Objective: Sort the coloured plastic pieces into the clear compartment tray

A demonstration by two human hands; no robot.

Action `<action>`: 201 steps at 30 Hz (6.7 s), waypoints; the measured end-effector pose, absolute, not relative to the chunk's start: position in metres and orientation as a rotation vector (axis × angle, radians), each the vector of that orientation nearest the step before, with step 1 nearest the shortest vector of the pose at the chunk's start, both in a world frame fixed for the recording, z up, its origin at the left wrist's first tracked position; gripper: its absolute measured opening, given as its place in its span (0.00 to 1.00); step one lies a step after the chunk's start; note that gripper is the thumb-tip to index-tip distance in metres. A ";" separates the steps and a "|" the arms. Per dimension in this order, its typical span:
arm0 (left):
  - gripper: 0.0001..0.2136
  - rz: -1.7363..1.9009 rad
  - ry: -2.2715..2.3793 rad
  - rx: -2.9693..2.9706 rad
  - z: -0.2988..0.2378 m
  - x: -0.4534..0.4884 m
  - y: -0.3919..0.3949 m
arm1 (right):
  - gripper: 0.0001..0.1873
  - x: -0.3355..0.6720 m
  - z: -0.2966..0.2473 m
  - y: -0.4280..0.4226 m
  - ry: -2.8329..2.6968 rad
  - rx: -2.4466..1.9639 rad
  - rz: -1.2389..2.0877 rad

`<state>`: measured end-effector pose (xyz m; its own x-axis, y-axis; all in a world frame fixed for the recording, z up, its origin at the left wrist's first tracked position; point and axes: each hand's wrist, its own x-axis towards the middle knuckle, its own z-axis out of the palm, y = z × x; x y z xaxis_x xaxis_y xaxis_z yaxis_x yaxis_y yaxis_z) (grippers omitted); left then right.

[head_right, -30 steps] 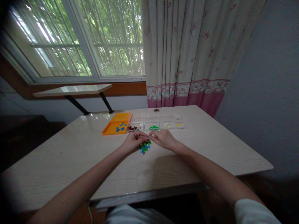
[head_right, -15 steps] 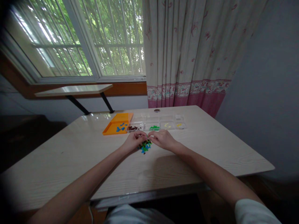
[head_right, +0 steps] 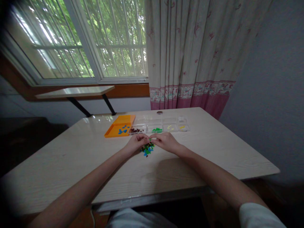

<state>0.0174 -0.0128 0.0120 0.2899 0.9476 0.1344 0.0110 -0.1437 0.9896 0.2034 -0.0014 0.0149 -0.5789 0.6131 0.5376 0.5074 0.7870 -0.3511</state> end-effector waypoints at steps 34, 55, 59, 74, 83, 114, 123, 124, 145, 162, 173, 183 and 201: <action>0.11 0.549 1.230 2.321 0.011 -0.028 0.004 | 0.09 0.225 0.033 0.004 -1.867 -0.746 -0.263; 0.09 0.501 1.213 2.344 0.011 -0.028 0.005 | 0.13 0.225 0.024 0.013 -1.975 -0.935 -0.135; 0.09 0.475 1.203 2.358 0.012 -0.028 0.005 | 0.14 0.223 0.019 0.020 -1.981 -1.072 -0.043; 0.10 0.460 1.214 2.368 0.014 -0.026 0.003 | 0.14 0.219 0.009 0.038 -2.094 -1.377 -0.029; 0.11 0.487 1.150 2.369 0.014 -0.024 -0.001 | 0.14 0.221 0.011 0.028 -2.131 -1.295 0.034; 0.07 0.559 1.166 2.465 0.016 -0.017 -0.009 | 0.13 0.203 0.009 -0.002 -2.521 -0.899 0.260; 0.07 0.766 1.076 2.360 0.017 -0.003 -0.012 | 0.09 0.198 0.005 -0.004 -2.365 -0.985 0.314; 0.07 0.765 1.085 2.354 0.018 -0.002 -0.013 | 0.08 0.198 0.004 -0.003 -2.348 -0.993 0.326; 0.09 0.847 1.098 2.322 0.018 0.003 -0.016 | 0.08 0.192 0.002 -0.004 -2.234 -1.059 0.457; 0.08 0.553 1.224 2.503 0.017 -0.024 -0.003 | 0.10 0.226 0.029 0.008 -1.893 -0.905 -0.239; 0.08 0.489 1.207 2.628 0.018 -0.020 -0.007 | 0.09 0.226 0.031 0.007 -1.886 -0.816 -0.321; 0.10 0.472 1.255 2.633 0.016 -0.021 -0.006 | 0.09 0.227 0.026 0.008 -1.880 -0.848 -0.269; 0.10 0.467 1.281 2.714 0.024 -0.018 -0.009 | 0.12 0.225 0.003 0.049 -1.867 -1.356 0.254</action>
<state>-0.0180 -0.0087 0.0236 0.5979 0.7679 0.2298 0.7359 -0.6395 0.2224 0.2252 0.0490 0.0031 -0.1083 0.8702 0.4807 0.7099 0.4062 -0.5754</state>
